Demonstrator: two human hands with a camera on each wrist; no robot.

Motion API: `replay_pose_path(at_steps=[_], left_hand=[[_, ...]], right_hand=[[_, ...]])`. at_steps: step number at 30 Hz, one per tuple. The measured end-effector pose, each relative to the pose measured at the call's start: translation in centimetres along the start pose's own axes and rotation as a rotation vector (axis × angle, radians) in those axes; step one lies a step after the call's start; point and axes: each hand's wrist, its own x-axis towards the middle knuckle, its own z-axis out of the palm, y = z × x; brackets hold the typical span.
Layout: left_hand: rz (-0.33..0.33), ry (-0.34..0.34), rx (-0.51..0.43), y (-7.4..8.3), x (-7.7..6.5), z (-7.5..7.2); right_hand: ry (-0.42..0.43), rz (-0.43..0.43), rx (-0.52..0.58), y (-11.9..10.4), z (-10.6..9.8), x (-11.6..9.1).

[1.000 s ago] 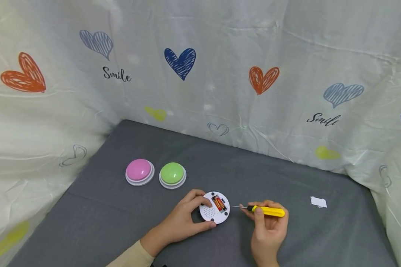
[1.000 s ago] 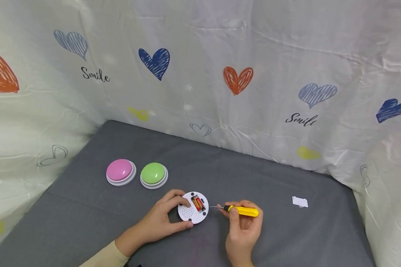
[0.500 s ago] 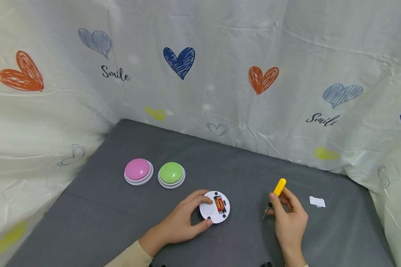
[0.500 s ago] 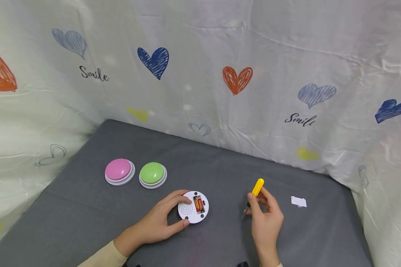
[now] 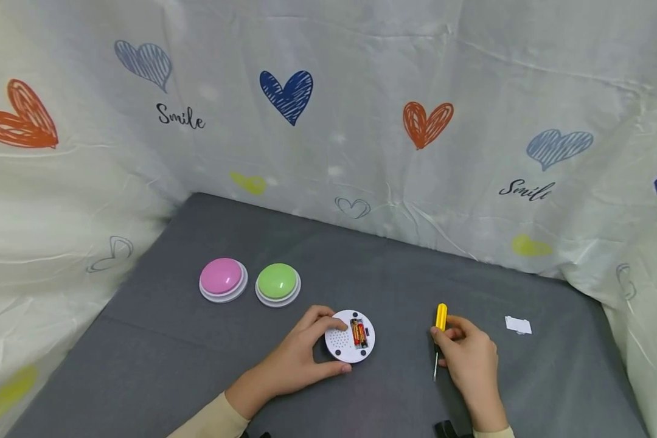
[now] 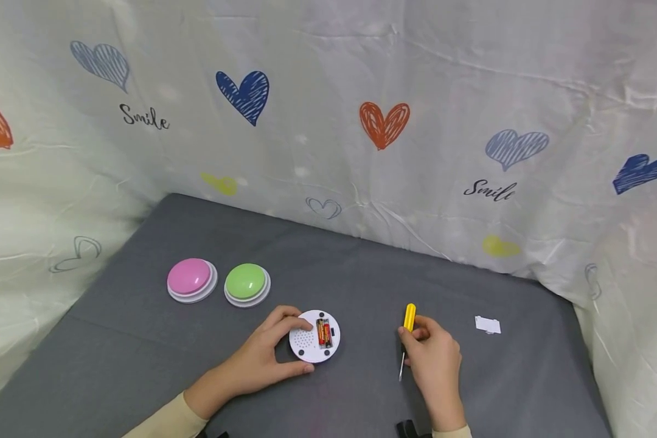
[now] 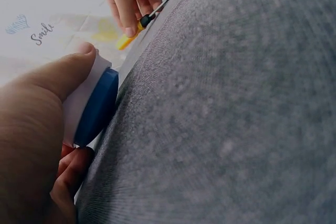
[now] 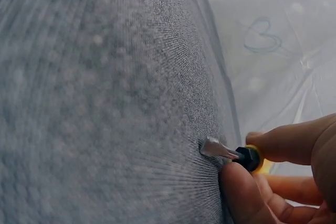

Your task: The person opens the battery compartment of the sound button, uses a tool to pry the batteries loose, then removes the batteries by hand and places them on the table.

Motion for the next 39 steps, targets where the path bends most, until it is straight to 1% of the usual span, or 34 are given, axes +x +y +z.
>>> replay_pose_path(at_steps=[7, 9, 11, 13, 14, 15, 16, 17, 18, 20, 21, 22, 24, 26, 28, 30, 32, 34, 39], left_hand=[[0.056, 0.011, 0.034, -0.1, -0.1, 0.0], [0.057, 0.009, 0.037, -0.1, -0.2, 0.0], [0.065, 0.01, 0.038, -0.1, -0.2, 0.0], [0.065, 0.007, 0.038, -0.1, -0.2, 0.0], [0.064, 0.005, 0.038, -0.1, -0.2, -0.1], [0.067, 0.005, 0.038, -0.1, -0.3, -0.1], [0.07, 0.004, 0.038, -0.1, -0.3, -0.1], [0.073, 0.002, 0.038, -0.1, -0.3, -0.1], [0.073, -0.002, 0.036, -0.1, -0.3, -0.1], [0.095, -0.004, 0.038, -0.1, -0.3, -0.1], [0.107, -0.007, 0.041, 0.0, -0.2, -0.1], [0.116, -0.011, 0.044, 0.0, -0.2, -0.1], [0.137, -0.02, 0.048, 0.0, -0.1, -0.2], [0.143, -0.034, 0.047, 0.1, 0.0, -0.2], [0.126, -0.053, 0.041, 0.3, 0.0, -0.3], [0.114, -0.068, 0.033, 0.4, 0.0, -0.3], [0.097, -0.082, 0.027, 0.4, 0.0, -0.3], [0.096, -0.087, 0.024, 0.4, 0.0, -0.3], [0.128, -0.075, 0.039, 0.3, 0.1, -0.3]], right_hand=[[-0.044, 0.022, -0.069, 0.2, 0.1, 0.1], [-0.029, 0.0, -0.108, 0.1, 0.1, 0.1], [0.017, -0.046, -0.152, -0.1, 0.2, 0.1], [0.093, -0.137, -0.154, -0.4, 0.3, -0.1], [0.132, -0.198, -0.124, -0.6, 0.5, -0.2], [0.164, -0.275, -0.076, -0.8, 0.7, -0.4], [0.178, -0.361, -0.009, -1.1, 0.9, -0.6], [0.174, -0.452, 0.058, -1.3, 1.1, -0.8], [0.157, -0.545, 0.117, -1.6, 1.4, -1.0], [0.077, -0.709, 0.205, -2.0, 2.0, -1.5], [0.027, -0.775, 0.218, -2.2, 2.4, -1.7], [-0.028, -0.819, 0.215, -2.4, 2.7, -1.9], [-0.112, -0.885, 0.171, -2.6, 3.3, -2.4], [-0.179, -0.912, 0.114, -2.6, 3.9, -2.7], [-0.219, -0.923, 0.06, -2.4, 4.2, -2.9], [-0.238, -0.931, 0.025, -2.3, 4.4, -3.0], [-0.245, -0.939, 0.007, -2.3, 4.6, -3.1], [-0.247, -0.944, 0.0, -2.2, 4.6, -3.1], [-0.229, -0.975, 0.0, -2.1, 4.9, -3.0]])
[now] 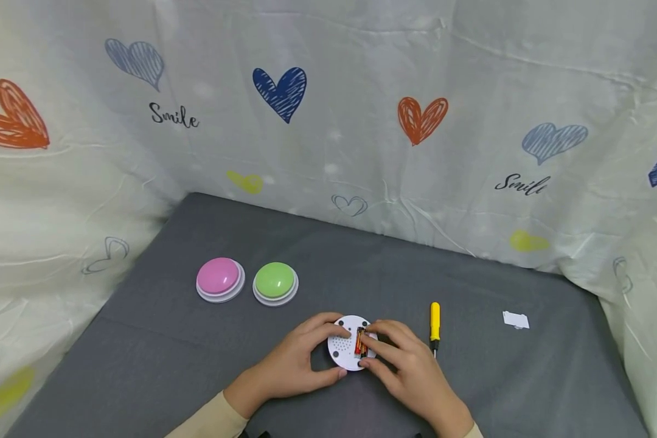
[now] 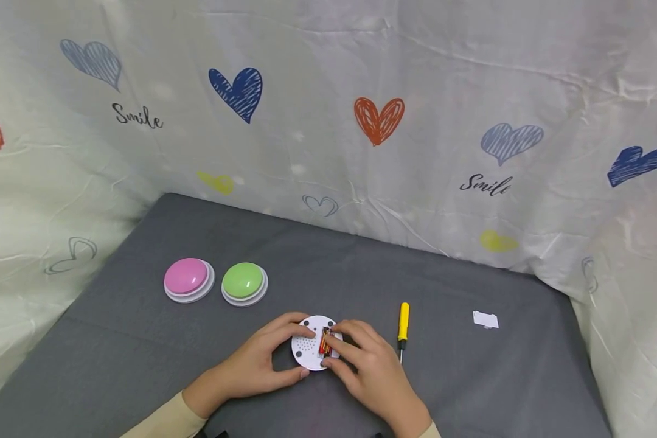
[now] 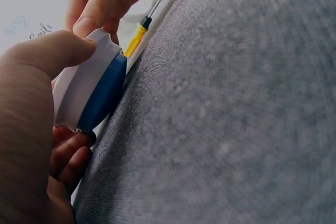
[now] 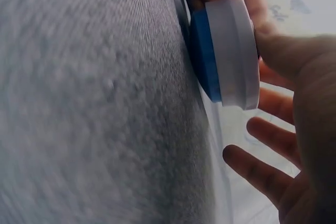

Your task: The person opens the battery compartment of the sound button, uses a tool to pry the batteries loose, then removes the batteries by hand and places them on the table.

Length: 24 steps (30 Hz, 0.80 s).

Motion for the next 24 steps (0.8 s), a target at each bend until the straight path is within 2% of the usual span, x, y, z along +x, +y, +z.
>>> replay_pose_path(at_steps=[8, 24], left_hand=[[0.045, 0.027, 0.027, -0.21, 0.06, 0.11], [0.056, 0.039, 0.017, -0.18, 0.15, 0.15]], right_hand=[[0.026, -0.063, -0.032, 0.06, -0.01, 0.24], [0.036, -0.126, -0.04, 0.17, 0.08, 0.19]])
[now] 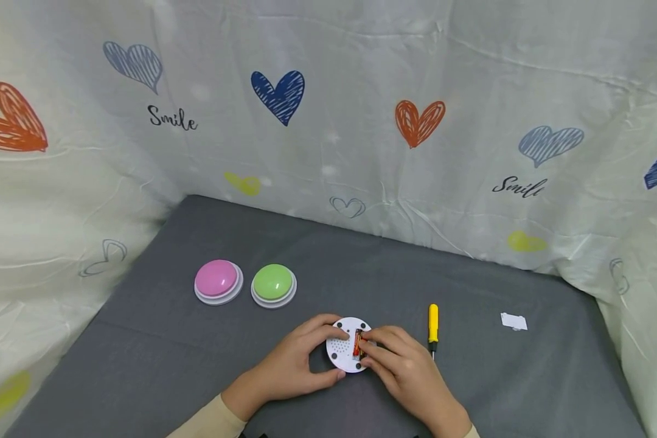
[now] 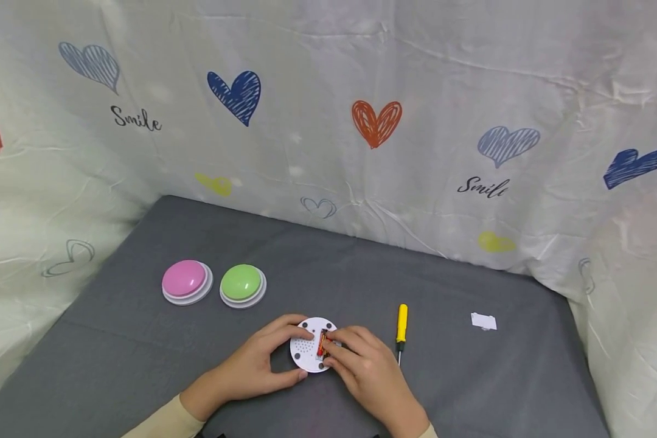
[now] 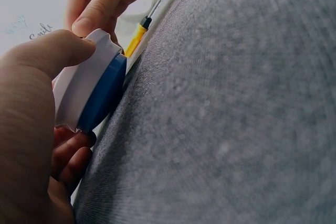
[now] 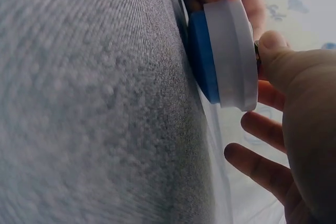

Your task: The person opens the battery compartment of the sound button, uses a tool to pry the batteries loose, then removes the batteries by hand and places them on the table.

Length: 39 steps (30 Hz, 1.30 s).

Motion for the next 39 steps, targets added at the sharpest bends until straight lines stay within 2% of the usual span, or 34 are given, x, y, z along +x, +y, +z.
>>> replay_pose_path(at_steps=[22, 30, 39], left_hand=[[-0.03, -0.016, -0.002, -0.1, -0.1, 0.2], [-0.026, 0.0, 0.006, -0.1, 0.0, 0.2], [-0.035, 0.003, 0.009, -0.1, 0.0, 0.3]], right_hand=[[0.023, -0.124, -0.027, -0.2, -0.4, -0.5], [0.064, -0.069, 0.053, 0.0, -0.8, -0.4], [0.115, -0.003, -0.008, 1.6, -2.0, -1.1]])
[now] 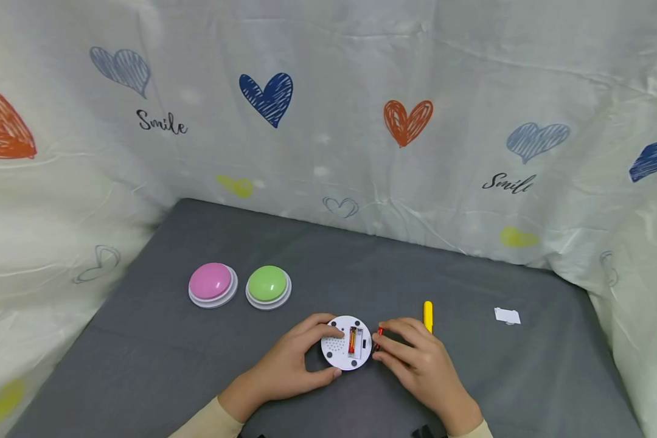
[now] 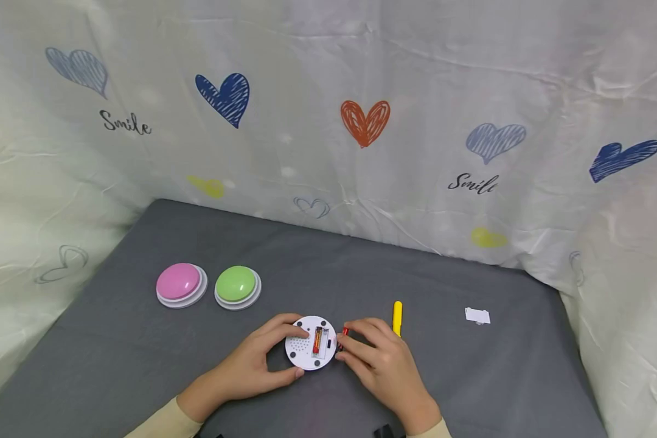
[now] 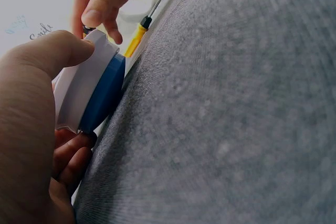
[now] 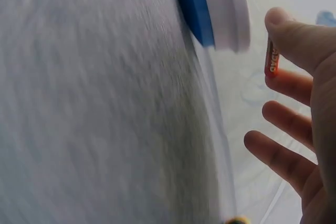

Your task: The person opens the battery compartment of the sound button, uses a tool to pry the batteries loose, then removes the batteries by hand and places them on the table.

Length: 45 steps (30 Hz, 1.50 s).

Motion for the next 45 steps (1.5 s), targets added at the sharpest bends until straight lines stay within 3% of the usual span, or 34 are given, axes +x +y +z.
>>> replay_pose_path(at_steps=[6, 21, 33, 39, 45], left_hand=[[-0.015, 0.005, 0.002, -0.1, -0.4, 0.0], [-0.051, -0.006, -0.004, 0.0, -0.1, 0.1], [-0.081, -0.017, -0.015, 0.2, 0.0, -0.2], [-0.059, -0.008, -0.002, 0.3, 0.1, -0.1], [-0.087, -0.022, -0.011, 0.3, 0.0, -0.1]], right_hand=[[0.054, 0.036, -0.026, 1.7, -0.8, -0.9], [0.252, 0.261, -0.163, 5.8, -5.3, -5.1], [0.382, 0.398, -0.291, 6.8, -7.5, -6.6], [0.443, 0.531, -0.408, 7.0, -8.7, -7.5], [0.481, 0.636, -0.491, 7.2, -9.1, -8.2]])
